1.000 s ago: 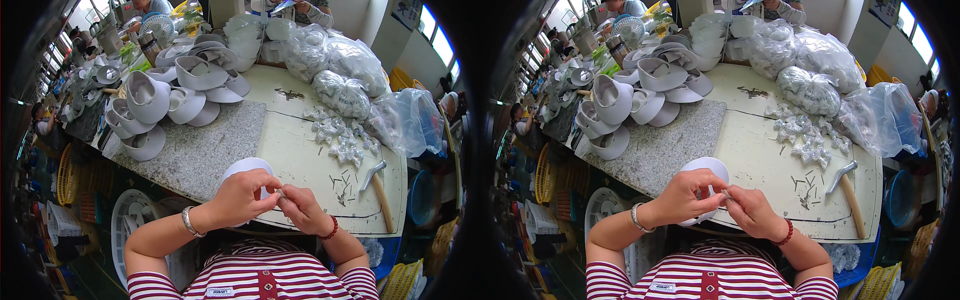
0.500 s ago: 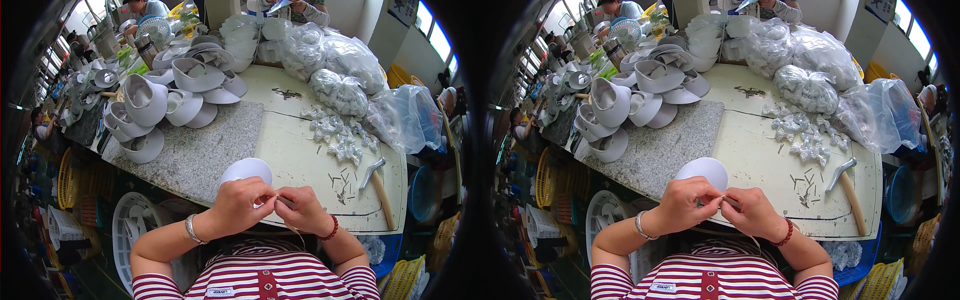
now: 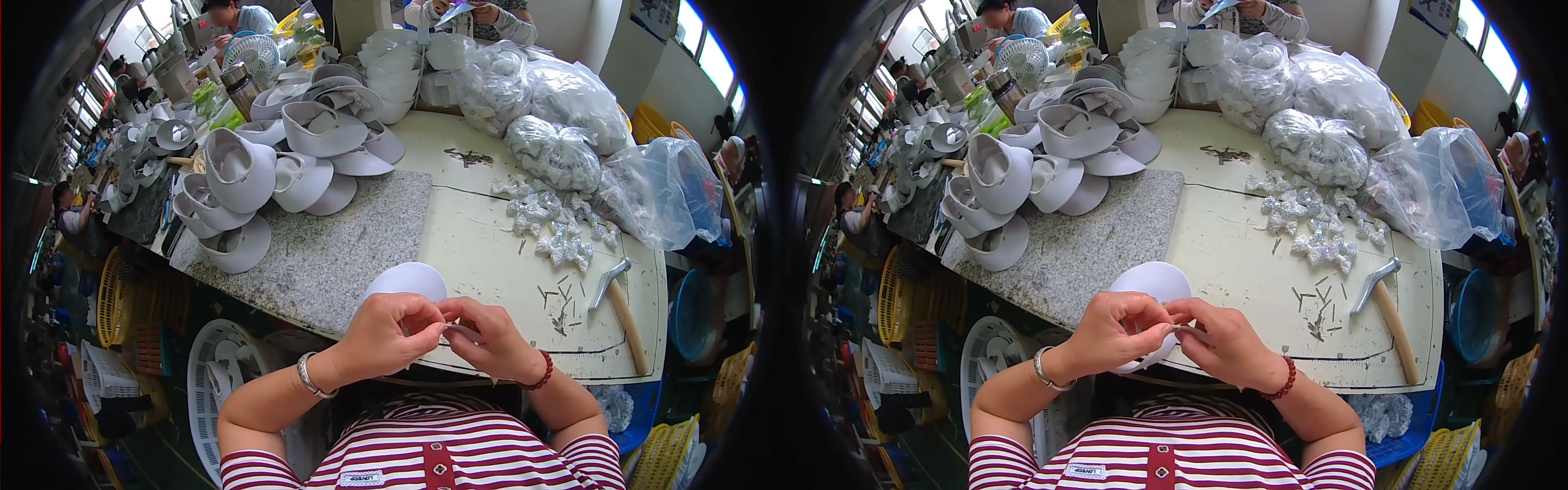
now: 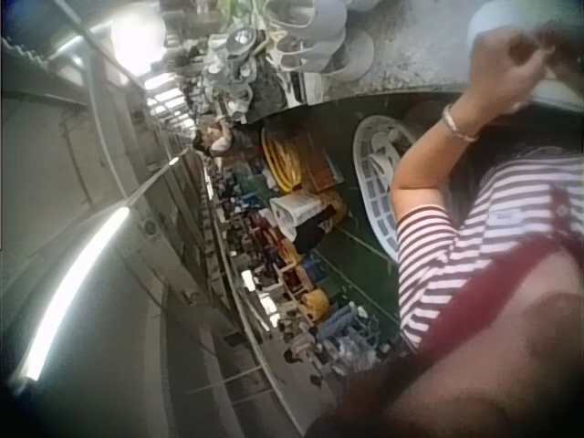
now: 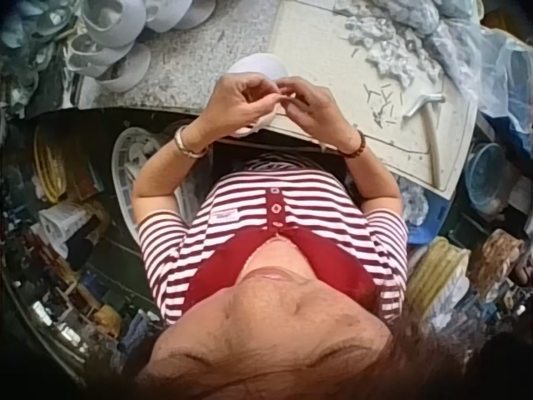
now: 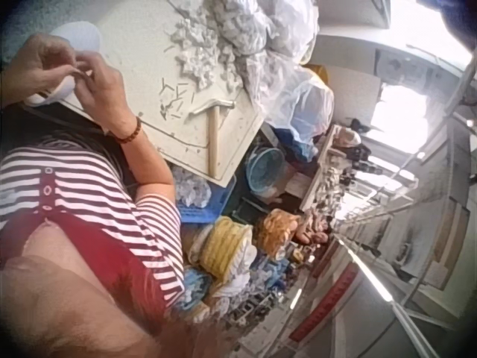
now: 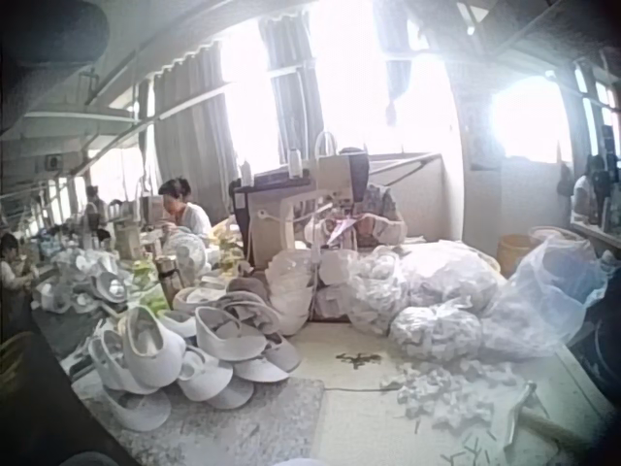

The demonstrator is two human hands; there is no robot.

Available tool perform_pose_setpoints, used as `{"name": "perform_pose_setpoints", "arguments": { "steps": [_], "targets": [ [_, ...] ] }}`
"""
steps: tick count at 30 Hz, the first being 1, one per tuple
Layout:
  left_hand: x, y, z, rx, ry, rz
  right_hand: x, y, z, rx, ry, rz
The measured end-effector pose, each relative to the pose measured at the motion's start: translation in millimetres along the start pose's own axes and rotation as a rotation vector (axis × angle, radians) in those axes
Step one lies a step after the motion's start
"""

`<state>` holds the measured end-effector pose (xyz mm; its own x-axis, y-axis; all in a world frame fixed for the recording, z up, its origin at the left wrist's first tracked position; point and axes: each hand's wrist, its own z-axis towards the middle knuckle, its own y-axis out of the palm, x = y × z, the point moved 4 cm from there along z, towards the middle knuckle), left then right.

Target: The person applies adhesive strips to shoe components by hand, then fits the components together.

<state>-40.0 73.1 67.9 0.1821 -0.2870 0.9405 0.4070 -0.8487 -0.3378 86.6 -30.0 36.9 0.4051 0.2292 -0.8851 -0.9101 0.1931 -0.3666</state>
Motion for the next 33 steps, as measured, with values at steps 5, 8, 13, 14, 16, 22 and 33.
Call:
{"name": "perform_pose_setpoints", "arguments": {
  "steps": [5, 8, 13, 14, 16, 22, 33],
  "targets": [
    [-4, 2, -1, -0.007, 0.014, -0.078, 9, 4, -2, -0.100, 0.143, 0.303],
    [-6, 1, -1, -0.019, 0.010, -0.089, 11, 3, -2, -0.119, 0.154, 0.325],
    [-9, -1, 1, -0.021, -0.019, -0.119, 7, 2, -2, 0.031, -0.023, 0.032],
    [-10, -1, 1, -0.014, -0.010, -0.114, 5, 1, -1, 0.030, -0.023, 0.032],
    [-13, -2, 1, -0.007, -0.017, -0.104, -6, -3, 0, 0.050, -0.086, -0.184],
    [-9, -7, 2, 0.078, 0.140, 0.180, 1, -1, -4, 0.120, -0.094, -0.252],
    [-43, -42, 19, 0.150, 0.095, 0.899, 18, -3, -7, 0.061, 0.158, -0.059]
  ]
}}
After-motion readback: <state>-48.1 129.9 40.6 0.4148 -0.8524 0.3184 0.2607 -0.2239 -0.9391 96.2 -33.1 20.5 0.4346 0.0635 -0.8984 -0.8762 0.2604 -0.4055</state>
